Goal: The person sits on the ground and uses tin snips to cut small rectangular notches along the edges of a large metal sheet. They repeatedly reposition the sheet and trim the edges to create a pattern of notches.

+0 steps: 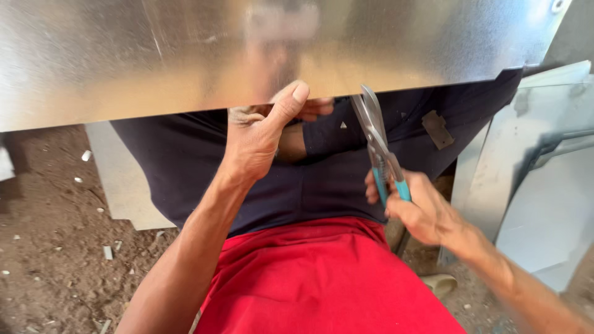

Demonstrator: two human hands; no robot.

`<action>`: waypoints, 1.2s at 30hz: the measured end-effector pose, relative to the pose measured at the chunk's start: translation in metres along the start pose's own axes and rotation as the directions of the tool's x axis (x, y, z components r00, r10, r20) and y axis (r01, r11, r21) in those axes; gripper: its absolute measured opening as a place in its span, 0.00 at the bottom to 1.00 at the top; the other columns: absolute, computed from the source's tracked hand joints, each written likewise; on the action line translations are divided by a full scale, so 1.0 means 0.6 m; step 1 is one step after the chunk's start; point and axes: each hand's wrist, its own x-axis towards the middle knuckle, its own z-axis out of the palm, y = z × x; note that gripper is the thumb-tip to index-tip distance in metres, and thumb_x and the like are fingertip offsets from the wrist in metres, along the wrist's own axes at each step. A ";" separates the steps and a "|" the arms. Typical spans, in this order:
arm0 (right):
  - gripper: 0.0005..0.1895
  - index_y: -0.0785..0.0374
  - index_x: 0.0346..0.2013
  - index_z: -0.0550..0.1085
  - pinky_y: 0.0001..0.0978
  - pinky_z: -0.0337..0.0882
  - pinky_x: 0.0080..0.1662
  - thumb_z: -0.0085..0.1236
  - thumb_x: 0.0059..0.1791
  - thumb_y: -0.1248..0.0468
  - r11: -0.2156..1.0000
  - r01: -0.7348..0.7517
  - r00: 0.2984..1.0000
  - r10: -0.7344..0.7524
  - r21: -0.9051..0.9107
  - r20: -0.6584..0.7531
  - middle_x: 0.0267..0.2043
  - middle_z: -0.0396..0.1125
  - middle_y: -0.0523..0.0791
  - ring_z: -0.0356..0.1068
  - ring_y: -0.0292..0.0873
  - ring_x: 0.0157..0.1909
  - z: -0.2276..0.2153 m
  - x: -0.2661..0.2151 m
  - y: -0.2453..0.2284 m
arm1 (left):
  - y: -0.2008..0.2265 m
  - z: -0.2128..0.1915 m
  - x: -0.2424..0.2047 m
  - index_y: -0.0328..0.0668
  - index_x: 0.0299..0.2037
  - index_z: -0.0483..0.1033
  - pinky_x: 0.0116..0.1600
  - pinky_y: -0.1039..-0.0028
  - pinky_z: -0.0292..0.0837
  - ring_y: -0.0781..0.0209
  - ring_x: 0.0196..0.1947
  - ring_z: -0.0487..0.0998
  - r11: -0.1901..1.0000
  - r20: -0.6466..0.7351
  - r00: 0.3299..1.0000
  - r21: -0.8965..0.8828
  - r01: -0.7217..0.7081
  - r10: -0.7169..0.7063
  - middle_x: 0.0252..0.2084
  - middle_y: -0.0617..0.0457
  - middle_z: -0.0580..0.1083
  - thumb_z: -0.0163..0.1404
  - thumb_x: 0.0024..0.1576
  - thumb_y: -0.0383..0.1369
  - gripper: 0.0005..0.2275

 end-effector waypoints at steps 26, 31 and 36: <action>0.24 0.62 0.43 0.69 0.31 0.72 0.39 0.47 0.33 0.66 0.762 0.157 0.977 -0.028 0.629 -0.210 0.35 0.67 0.40 0.68 0.38 0.39 0.103 0.037 -0.121 | 0.006 0.131 0.075 0.41 0.51 0.84 0.22 0.89 0.53 0.81 0.23 0.67 0.915 -0.067 0.965 0.308 0.262 -0.254 0.40 0.58 0.83 0.57 0.60 0.38 0.13; 0.07 0.64 0.29 0.67 0.32 0.62 0.34 0.43 0.38 0.67 0.761 0.399 0.883 -0.170 0.511 -0.437 0.26 0.61 0.44 0.59 0.39 0.29 0.199 0.090 -0.040 | -0.011 0.118 0.070 0.41 0.55 0.82 0.26 0.89 0.60 0.86 0.32 0.74 0.965 -0.007 0.987 0.207 0.159 -0.161 0.47 0.64 0.83 0.57 0.62 0.39 0.15; 0.02 0.63 0.27 0.67 0.31 0.60 0.30 0.48 0.42 0.67 0.666 0.520 0.813 -0.192 0.535 -0.550 0.23 0.61 0.42 0.59 0.38 0.25 0.190 0.108 -0.107 | -0.018 0.116 0.072 0.39 0.54 0.82 0.30 0.89 0.65 0.81 0.30 0.73 0.936 -0.094 0.956 0.197 0.292 -0.279 0.38 0.60 0.81 0.59 0.59 0.39 0.17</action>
